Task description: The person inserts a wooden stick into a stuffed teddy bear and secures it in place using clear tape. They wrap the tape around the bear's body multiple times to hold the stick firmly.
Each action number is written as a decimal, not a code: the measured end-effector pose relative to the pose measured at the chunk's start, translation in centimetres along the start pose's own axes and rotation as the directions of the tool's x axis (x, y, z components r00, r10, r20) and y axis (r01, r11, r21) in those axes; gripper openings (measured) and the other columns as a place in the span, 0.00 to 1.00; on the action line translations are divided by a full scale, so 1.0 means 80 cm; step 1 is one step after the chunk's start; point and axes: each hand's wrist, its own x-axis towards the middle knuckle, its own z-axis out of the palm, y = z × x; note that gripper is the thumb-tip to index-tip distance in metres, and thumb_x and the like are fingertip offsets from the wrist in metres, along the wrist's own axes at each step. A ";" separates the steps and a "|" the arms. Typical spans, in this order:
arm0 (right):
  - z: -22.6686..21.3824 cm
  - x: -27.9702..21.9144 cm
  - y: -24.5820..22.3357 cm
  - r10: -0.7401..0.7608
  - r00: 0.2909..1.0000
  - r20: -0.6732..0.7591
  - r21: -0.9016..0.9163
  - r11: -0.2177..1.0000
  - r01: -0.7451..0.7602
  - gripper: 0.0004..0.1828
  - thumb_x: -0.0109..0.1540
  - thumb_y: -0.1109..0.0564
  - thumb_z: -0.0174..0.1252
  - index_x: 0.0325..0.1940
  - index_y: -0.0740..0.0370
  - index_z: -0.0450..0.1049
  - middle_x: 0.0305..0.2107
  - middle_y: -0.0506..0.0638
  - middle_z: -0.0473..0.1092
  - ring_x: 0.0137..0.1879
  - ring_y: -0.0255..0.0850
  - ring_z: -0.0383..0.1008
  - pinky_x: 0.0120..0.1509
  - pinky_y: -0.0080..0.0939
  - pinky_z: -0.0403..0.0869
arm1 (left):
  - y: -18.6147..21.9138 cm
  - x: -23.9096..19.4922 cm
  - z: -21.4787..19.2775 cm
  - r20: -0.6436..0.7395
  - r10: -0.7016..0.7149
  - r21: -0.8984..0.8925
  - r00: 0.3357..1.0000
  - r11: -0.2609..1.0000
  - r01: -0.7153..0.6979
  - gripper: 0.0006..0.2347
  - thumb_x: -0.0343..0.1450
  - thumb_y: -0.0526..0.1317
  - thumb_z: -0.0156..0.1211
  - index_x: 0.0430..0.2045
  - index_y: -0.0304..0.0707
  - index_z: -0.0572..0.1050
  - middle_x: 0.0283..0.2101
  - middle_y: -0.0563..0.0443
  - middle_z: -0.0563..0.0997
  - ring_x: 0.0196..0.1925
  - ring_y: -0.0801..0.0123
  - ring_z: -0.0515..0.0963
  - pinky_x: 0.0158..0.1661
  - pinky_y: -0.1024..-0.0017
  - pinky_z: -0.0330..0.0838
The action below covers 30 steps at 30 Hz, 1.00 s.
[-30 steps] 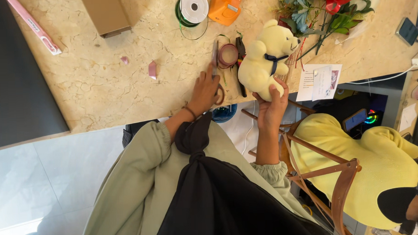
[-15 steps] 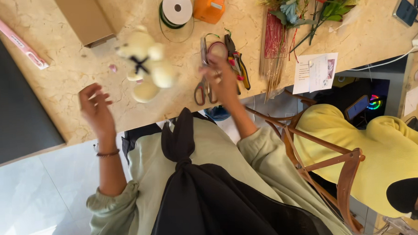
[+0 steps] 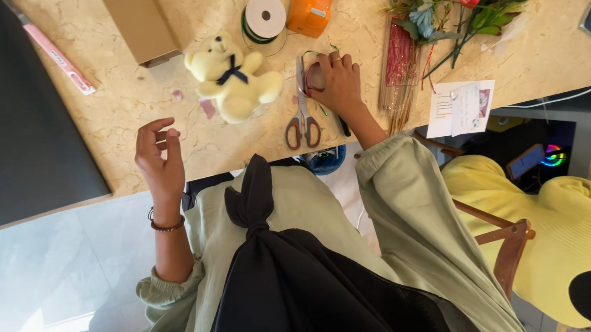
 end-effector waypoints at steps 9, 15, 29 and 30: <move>-0.164 0.000 -0.057 0.038 0.986 -0.160 0.632 0.772 0.073 0.40 0.57 0.52 0.76 0.65 0.55 0.59 0.54 0.62 0.62 0.47 0.54 0.73 0.49 0.52 0.76 | 0.067 0.030 0.054 0.186 0.223 -0.169 0.957 0.967 -0.192 0.11 0.76 0.25 0.58 0.52 0.25 0.72 0.49 0.38 0.78 0.50 0.57 0.80 0.50 0.69 0.82; -0.236 -0.012 -0.121 0.129 0.885 -0.448 0.698 0.668 0.256 0.41 0.53 0.51 0.75 0.68 0.55 0.66 0.56 0.57 0.64 0.62 0.57 0.73 0.67 0.51 0.75 | 0.156 0.058 0.099 0.250 0.304 -0.283 0.919 0.931 -0.231 0.29 0.70 0.39 0.75 0.60 0.21 0.66 0.49 0.28 0.77 0.54 0.40 0.80 0.51 0.55 0.80; -0.294 0.006 -0.090 -0.136 0.976 -0.171 0.984 -0.069 0.163 0.25 0.67 0.57 0.63 0.66 0.65 0.65 0.51 0.59 0.71 0.41 0.38 0.78 0.50 0.39 0.77 | 0.181 0.055 0.021 0.419 0.208 -0.400 0.884 0.916 -0.026 0.12 0.69 0.33 0.72 0.44 0.32 0.80 0.35 0.43 0.85 0.40 0.64 0.86 0.48 0.66 0.81; -0.293 0.010 -0.087 -0.173 0.973 -0.154 0.986 -0.088 0.140 0.26 0.66 0.55 0.65 0.65 0.66 0.67 0.47 0.58 0.72 0.42 0.36 0.76 0.51 0.38 0.75 | 0.185 0.054 0.016 0.434 0.208 -0.403 0.877 0.915 -0.018 0.12 0.69 0.33 0.71 0.45 0.30 0.80 0.35 0.41 0.85 0.41 0.64 0.85 0.48 0.63 0.81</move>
